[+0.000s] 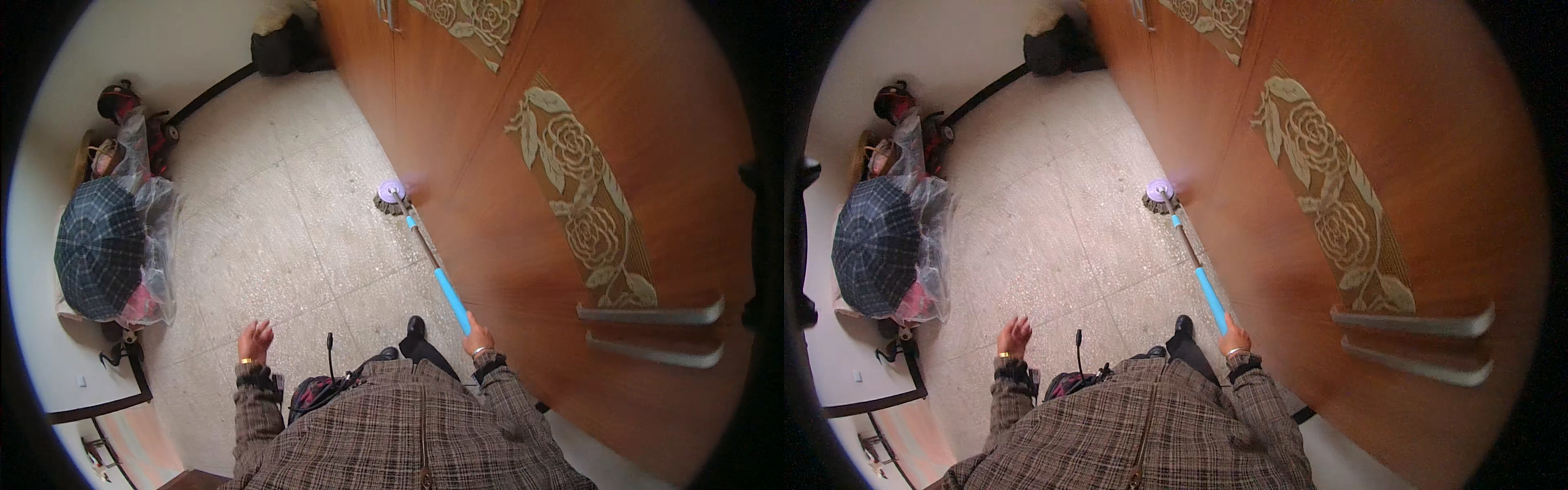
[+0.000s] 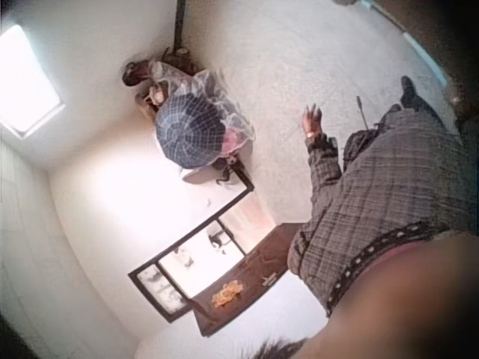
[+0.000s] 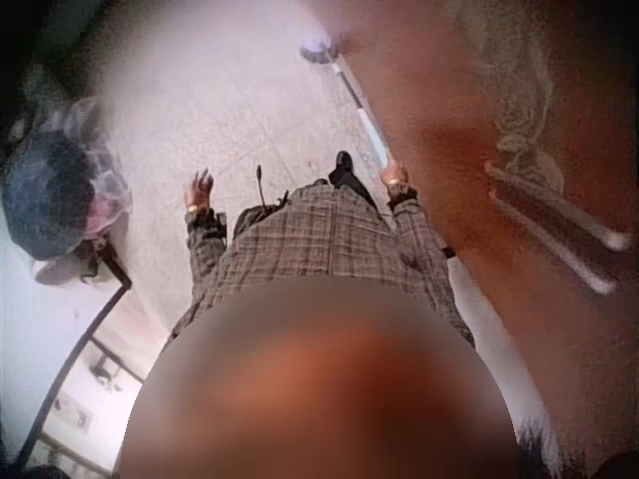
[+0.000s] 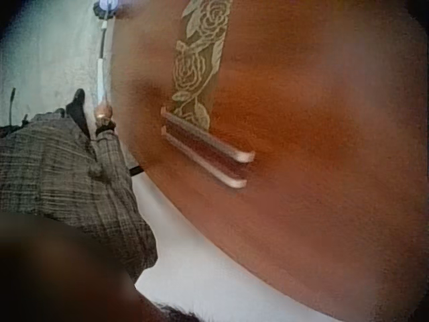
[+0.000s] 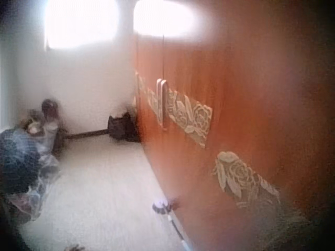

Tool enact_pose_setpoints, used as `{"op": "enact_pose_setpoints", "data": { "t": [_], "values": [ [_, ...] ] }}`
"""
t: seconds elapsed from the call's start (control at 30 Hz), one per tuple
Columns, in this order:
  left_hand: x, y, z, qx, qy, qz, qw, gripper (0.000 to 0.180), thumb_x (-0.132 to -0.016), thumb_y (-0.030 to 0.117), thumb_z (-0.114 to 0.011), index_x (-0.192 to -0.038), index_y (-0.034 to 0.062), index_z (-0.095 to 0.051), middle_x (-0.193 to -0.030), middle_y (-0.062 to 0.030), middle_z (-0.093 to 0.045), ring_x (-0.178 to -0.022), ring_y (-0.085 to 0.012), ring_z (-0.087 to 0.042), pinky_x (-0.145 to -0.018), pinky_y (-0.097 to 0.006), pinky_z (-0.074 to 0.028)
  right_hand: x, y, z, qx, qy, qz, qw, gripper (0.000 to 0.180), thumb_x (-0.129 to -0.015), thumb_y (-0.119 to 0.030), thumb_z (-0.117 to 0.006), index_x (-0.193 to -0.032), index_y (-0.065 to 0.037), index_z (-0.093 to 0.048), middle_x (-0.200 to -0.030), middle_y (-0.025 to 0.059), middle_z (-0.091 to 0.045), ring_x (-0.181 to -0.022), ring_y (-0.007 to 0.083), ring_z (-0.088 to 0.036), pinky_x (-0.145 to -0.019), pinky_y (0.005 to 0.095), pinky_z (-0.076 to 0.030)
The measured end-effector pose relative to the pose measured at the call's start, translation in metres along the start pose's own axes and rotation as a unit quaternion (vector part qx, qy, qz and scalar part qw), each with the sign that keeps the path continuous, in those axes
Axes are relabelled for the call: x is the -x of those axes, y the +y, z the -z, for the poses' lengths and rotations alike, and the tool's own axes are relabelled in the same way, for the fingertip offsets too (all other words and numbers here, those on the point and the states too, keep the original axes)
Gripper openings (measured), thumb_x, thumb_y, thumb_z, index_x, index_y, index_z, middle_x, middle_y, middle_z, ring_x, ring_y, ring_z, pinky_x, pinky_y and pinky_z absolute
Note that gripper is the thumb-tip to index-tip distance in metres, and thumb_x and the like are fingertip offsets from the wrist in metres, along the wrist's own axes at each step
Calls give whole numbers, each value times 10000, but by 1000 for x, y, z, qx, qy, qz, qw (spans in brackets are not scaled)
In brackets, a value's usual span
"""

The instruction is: The person mops tiled floors in a bedroom and hallway using a spin mop. They wring the mop in a bucket, then continue mopping around furniture and stored items.

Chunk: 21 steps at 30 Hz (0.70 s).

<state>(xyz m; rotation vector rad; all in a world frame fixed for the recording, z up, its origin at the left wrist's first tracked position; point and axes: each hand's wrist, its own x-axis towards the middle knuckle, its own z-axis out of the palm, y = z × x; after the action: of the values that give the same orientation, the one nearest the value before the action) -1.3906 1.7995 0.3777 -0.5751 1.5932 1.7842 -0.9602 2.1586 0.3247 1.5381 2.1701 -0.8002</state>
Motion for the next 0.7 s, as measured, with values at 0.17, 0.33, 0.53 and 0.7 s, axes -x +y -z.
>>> {"op": "enact_pose_setpoints", "data": {
  "t": [0.17,0.33,0.53,0.7],
  "values": [
    [15,-26,40,78,76,45,993,396,-896,225,-560,-1201,-11,-473,-1171,-143,-598,-794,-196,-621,-776,-346,-529,-93,-42,22,-6,-10,6,1000,627,-789,-119,-566,-1379,-212,-377,-1059,203,-622,-964,398,-599,-826,491,-483],
    [0,-33,57,166,144,24,975,297,-893,195,-570,-1122,10,-532,-1124,-121,-632,-745,-182,-638,-733,-324,-550,-177,-98,35,15,0,19,1000,626,-798,-127,-551,-1389,-231,-373,-1030,219,-628,-960,394,-608,-840,475,-482],
    [-77,-11,74,212,182,11,960,242,-902,132,-530,-1090,-18,-518,-1113,-149,-632,-686,-131,-648,-699,-303,-557,-281,-196,38,17,9,27,999,660,-787,-134,-581,-1399,-238,-357,-1045,192,-636,-963,375,-613,-838,465,-490],
    [-163,73,69,193,176,-1,965,240,-906,146,-529,-1071,-28,-524,-1062,-138,-648,-645,-121,-633,-661,-292,-559,-348,-290,52,15,16,17,1000,665,-787,-138,-586,-1404,-229,-355,-1069,187,-629,-985,364,-608,-840,463,-493]
  ]
}}
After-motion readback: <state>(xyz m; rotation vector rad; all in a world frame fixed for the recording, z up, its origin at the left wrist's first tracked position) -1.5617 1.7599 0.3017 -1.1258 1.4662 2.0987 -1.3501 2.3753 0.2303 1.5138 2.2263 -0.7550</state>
